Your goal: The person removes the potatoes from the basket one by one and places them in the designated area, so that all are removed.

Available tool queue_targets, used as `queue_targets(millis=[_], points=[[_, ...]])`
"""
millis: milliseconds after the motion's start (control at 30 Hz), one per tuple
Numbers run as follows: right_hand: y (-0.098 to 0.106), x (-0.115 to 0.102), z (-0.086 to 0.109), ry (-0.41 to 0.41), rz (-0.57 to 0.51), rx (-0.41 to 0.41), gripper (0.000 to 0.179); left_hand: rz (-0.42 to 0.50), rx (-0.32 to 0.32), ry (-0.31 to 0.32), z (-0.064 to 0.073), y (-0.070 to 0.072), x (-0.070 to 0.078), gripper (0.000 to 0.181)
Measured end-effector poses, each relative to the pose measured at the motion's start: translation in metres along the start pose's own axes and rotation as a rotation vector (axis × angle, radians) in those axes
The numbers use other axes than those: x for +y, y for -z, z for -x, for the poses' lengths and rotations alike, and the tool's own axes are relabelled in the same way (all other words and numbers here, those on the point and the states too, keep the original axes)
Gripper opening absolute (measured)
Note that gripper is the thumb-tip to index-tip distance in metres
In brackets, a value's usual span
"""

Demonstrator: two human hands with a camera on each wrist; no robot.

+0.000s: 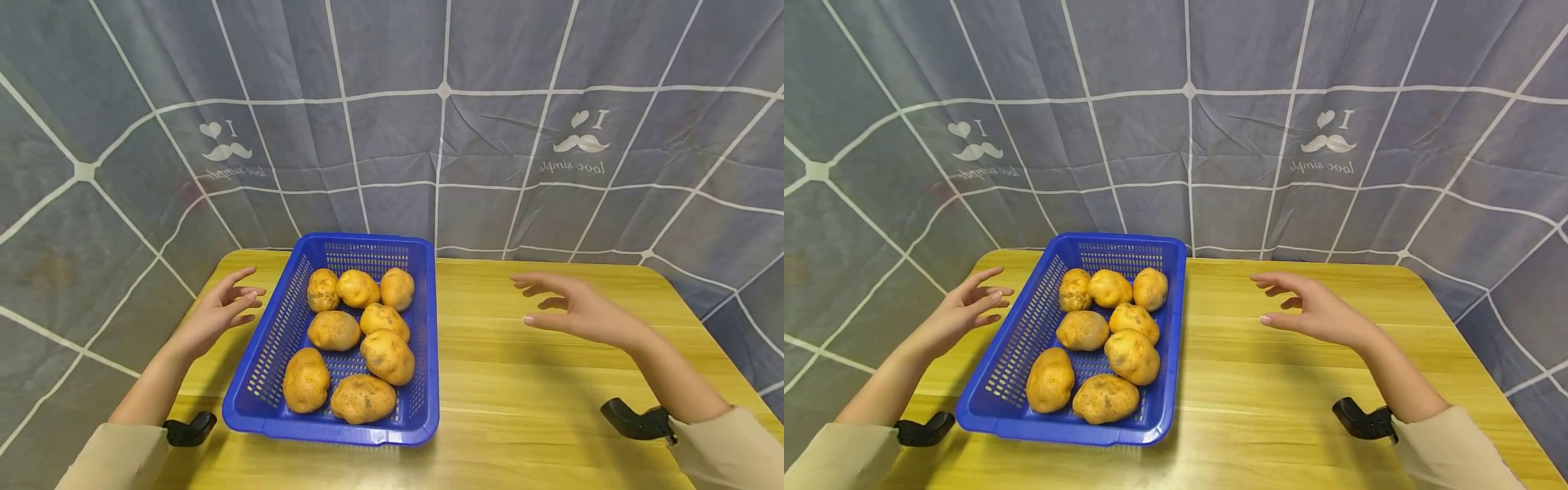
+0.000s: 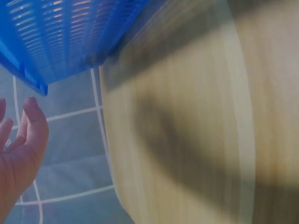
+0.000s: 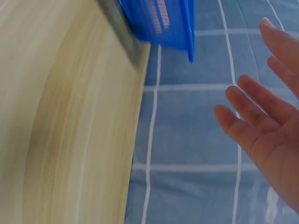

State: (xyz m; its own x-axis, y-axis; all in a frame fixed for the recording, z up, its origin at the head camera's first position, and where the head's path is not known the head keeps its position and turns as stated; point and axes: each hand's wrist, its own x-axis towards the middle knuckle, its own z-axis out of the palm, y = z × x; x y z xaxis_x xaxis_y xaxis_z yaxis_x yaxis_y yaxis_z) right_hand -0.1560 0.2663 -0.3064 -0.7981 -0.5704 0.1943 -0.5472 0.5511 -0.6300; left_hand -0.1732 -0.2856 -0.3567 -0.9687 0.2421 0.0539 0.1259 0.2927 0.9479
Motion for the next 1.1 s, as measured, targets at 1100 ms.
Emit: queue_targets(millis=[1100], points=[[-0.089, -0.054, -0.112, 0.067, -0.370, -0.416, 0.056, 0.123, -0.031, 0.116, -0.038, -0.017, -0.009, 0.060]])
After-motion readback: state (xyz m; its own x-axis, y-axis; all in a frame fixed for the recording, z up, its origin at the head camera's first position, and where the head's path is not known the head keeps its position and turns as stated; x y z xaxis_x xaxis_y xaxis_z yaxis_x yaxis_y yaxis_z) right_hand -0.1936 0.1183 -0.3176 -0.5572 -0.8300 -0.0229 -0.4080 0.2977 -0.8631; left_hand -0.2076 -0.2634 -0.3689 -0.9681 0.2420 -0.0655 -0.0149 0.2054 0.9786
